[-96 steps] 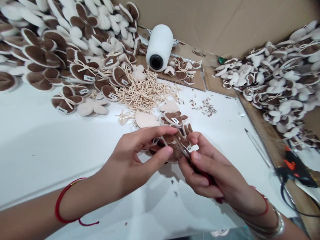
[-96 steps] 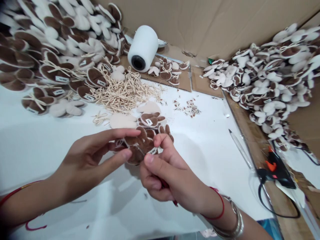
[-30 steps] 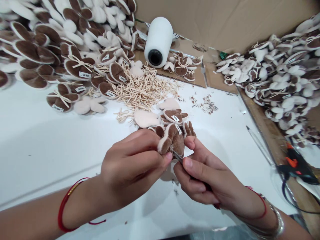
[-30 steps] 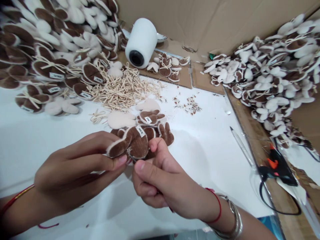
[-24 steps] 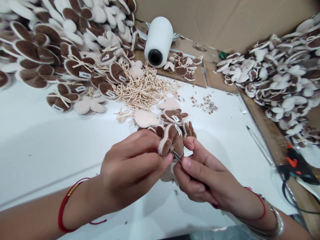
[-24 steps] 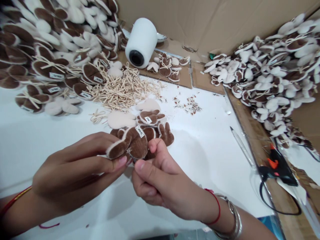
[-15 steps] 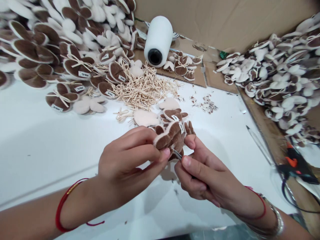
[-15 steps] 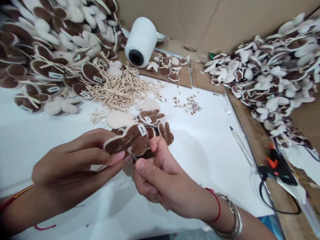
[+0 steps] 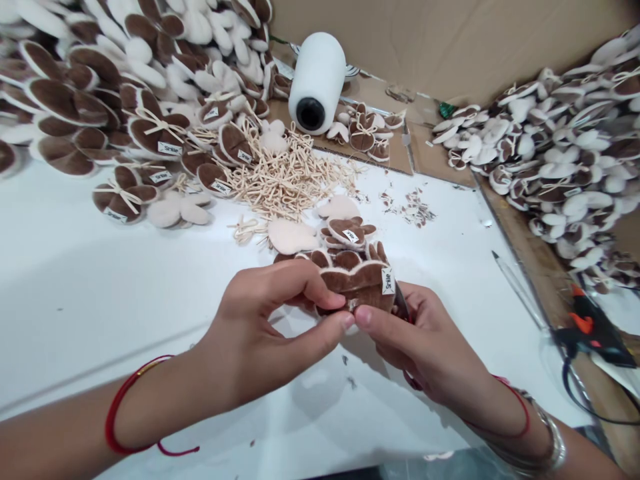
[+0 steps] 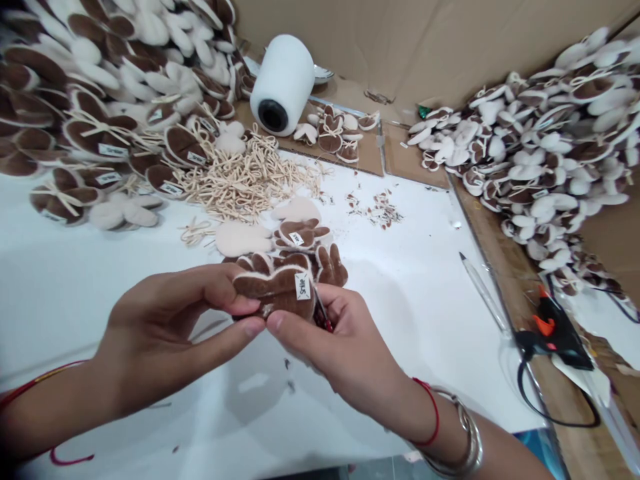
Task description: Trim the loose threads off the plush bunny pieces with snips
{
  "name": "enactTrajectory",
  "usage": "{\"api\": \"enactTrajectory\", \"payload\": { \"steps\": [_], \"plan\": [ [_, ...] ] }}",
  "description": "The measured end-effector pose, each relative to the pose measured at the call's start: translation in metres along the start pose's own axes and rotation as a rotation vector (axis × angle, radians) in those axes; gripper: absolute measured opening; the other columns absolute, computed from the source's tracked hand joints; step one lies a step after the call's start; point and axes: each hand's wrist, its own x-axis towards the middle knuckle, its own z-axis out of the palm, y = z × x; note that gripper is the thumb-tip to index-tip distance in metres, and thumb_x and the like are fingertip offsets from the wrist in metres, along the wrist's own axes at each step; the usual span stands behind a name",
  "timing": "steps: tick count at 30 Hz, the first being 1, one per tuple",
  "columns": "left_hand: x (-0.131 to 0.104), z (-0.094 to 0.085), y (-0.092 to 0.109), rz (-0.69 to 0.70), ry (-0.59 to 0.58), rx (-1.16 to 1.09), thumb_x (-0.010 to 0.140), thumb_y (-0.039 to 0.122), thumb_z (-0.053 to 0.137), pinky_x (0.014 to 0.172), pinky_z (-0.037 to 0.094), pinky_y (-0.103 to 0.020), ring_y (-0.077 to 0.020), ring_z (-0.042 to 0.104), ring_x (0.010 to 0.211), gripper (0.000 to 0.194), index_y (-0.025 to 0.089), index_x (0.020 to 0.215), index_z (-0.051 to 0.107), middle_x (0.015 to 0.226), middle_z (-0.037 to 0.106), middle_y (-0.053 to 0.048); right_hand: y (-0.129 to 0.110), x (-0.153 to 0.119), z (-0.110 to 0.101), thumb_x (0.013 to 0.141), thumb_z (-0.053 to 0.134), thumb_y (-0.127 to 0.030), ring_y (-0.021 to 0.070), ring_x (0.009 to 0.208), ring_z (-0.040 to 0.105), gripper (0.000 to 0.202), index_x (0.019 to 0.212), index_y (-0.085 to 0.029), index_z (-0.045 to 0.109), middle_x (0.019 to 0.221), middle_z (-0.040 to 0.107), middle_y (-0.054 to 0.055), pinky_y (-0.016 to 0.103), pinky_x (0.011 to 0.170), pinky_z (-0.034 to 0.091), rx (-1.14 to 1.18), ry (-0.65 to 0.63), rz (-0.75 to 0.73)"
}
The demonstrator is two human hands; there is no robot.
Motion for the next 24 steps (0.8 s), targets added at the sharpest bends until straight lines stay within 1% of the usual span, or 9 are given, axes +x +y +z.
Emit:
{"api": "enactTrajectory", "payload": {
  "steps": [4,8,10,13,16,18,20,22,24],
  "plan": [
    [0.007,-0.001,0.003,-0.227,-0.058,-0.152,0.068,0.010,0.067,0.048,0.052,-0.018,-0.0111,0.062,0.053,0.019,0.021,0.059,0.054,0.061,0.066,0.003,0.001,-0.002,0.002,0.079,0.075,-0.028,0.0022,0.036,0.019,0.034,0.061,-0.018,0.048,0.043,0.032,-0.011,0.017,0.032,0.012,0.037,-0.015,-0.026],
    [0.008,-0.003,0.006,-0.427,-0.134,-0.375,0.066,0.006,0.066,0.042,0.047,-0.015,-0.0075,0.057,0.046,0.021,0.020,0.059,0.052,0.057,0.062,0.005,0.005,-0.003,0.001,0.082,0.070,-0.029,0.0031,0.035,0.017,0.035,0.059,-0.019,0.046,0.041,0.030,-0.012,0.019,0.032,0.013,0.067,-0.049,-0.001],
    [0.007,-0.004,0.005,-0.493,-0.151,-0.494,0.065,0.004,0.068,0.042,0.046,-0.013,-0.0062,0.056,0.046,0.021,0.019,0.060,0.053,0.056,0.061,0.006,0.007,-0.003,-0.001,0.083,0.069,-0.029,0.0033,0.033,0.018,0.033,0.060,-0.019,0.047,0.039,0.031,-0.012,0.020,0.032,0.013,0.086,-0.069,0.019],
    [0.007,-0.005,0.003,-0.580,-0.194,-0.666,0.064,0.002,0.071,0.046,0.048,-0.012,-0.0049,0.057,0.048,0.022,0.018,0.062,0.055,0.057,0.061,0.007,0.010,-0.003,-0.004,0.085,0.066,-0.028,0.0031,0.031,0.019,0.032,0.060,-0.019,0.047,0.038,0.034,-0.012,0.021,0.032,0.014,0.109,-0.116,0.030],
    [0.008,-0.007,0.002,-0.629,-0.257,-0.722,0.070,0.009,0.073,0.051,0.049,-0.011,-0.0038,0.057,0.051,0.020,0.018,0.065,0.056,0.059,0.061,0.007,0.010,-0.003,-0.005,0.084,0.066,-0.029,0.0030,0.030,0.020,0.031,0.061,-0.019,0.048,0.037,0.035,-0.012,0.021,0.032,0.014,0.107,-0.133,0.016],
    [0.009,-0.008,0.002,-0.576,-0.268,-0.625,0.074,0.014,0.073,0.051,0.048,-0.010,-0.0036,0.056,0.053,0.017,0.018,0.068,0.058,0.062,0.062,0.007,0.008,-0.002,-0.005,0.082,0.068,-0.026,0.0030,0.032,0.020,0.028,0.063,-0.018,0.050,0.038,0.035,-0.012,0.020,0.032,0.015,0.085,-0.114,0.003],
    [0.009,-0.008,0.003,-0.448,-0.240,-0.436,0.076,0.015,0.071,0.052,0.048,-0.011,-0.0046,0.056,0.057,0.013,0.019,0.071,0.059,0.066,0.061,0.006,0.006,-0.001,-0.004,0.080,0.070,-0.024,0.0028,0.033,0.020,0.029,0.062,-0.018,0.049,0.040,0.034,-0.012,0.018,0.031,0.017,0.069,-0.079,-0.019],
    [0.009,-0.008,0.002,-0.251,-0.188,-0.212,0.078,0.014,0.069,0.060,0.051,-0.014,-0.0077,0.059,0.067,0.011,0.020,0.076,0.061,0.072,0.062,0.004,0.003,0.000,-0.004,0.081,0.070,-0.026,0.0026,0.034,0.019,0.032,0.059,-0.019,0.047,0.039,0.032,-0.013,0.017,0.031,0.018,0.063,-0.052,-0.035],
    [0.009,-0.008,0.001,-0.014,-0.117,-0.008,0.079,0.014,0.069,0.075,0.055,-0.021,-0.0135,0.062,0.088,0.009,0.021,0.082,0.064,0.090,0.063,-0.001,0.002,0.001,-0.004,0.082,0.068,-0.028,0.0025,0.032,0.019,0.032,0.059,-0.019,0.047,0.038,0.031,-0.013,0.017,0.030,0.017,0.061,-0.037,-0.024]
  ]
}}
